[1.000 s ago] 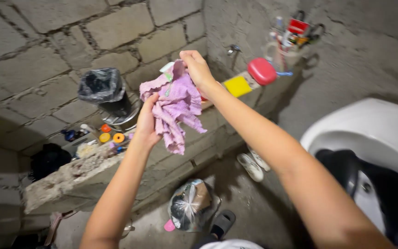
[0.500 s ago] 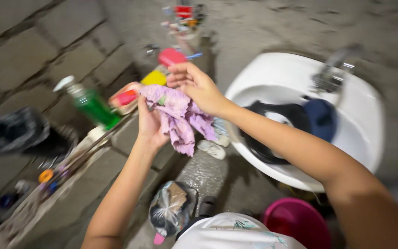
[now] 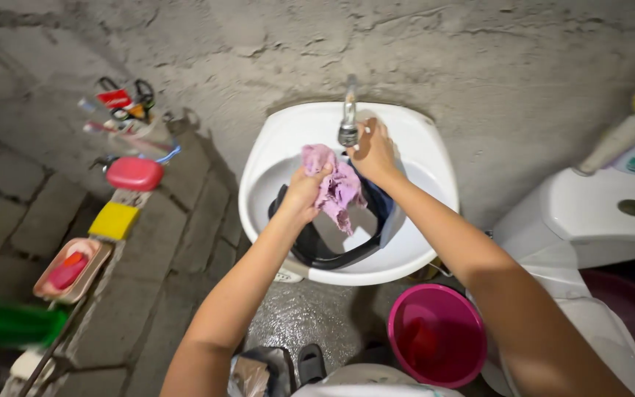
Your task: The person places a plastic bag into a metal basket, then picks up a blue plastic basket and washes it under running water using a purple cloth. The person scrubs the basket's interior and exterior surfaces and rinses the cloth.
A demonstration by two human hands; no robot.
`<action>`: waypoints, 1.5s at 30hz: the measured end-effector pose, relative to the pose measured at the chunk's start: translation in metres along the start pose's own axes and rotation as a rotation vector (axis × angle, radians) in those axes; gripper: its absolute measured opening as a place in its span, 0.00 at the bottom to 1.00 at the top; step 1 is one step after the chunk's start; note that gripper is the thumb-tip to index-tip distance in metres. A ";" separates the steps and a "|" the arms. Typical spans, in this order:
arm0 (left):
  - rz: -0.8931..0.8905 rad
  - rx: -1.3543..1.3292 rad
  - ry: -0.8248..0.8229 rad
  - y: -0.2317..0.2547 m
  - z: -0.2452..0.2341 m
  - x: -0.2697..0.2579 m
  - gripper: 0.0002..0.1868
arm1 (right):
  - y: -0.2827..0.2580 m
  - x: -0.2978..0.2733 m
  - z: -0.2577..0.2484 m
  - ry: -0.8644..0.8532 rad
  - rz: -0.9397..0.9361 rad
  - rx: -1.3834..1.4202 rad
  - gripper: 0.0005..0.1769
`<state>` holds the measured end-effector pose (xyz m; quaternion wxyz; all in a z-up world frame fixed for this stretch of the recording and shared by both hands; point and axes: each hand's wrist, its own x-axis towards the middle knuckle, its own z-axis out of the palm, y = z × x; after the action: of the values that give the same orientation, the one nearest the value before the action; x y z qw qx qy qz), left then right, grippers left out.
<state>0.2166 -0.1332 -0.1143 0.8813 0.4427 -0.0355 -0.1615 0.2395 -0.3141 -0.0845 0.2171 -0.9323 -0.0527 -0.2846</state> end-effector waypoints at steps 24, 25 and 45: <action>0.061 0.289 0.027 -0.057 0.016 0.034 0.11 | 0.043 0.014 0.024 -0.108 -0.279 -0.179 0.25; 0.115 0.263 0.023 -0.057 0.019 0.032 0.10 | 0.041 0.012 0.025 -0.105 -0.250 -0.157 0.24; 0.037 1.151 0.083 -0.022 0.043 0.001 0.17 | 0.032 0.013 0.022 -0.138 -0.180 -0.194 0.23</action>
<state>0.2032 -0.1787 -0.1063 0.5020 0.8560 -0.0907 -0.0831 0.2683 -0.3337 -0.1056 0.0953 -0.9577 -0.1232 -0.2420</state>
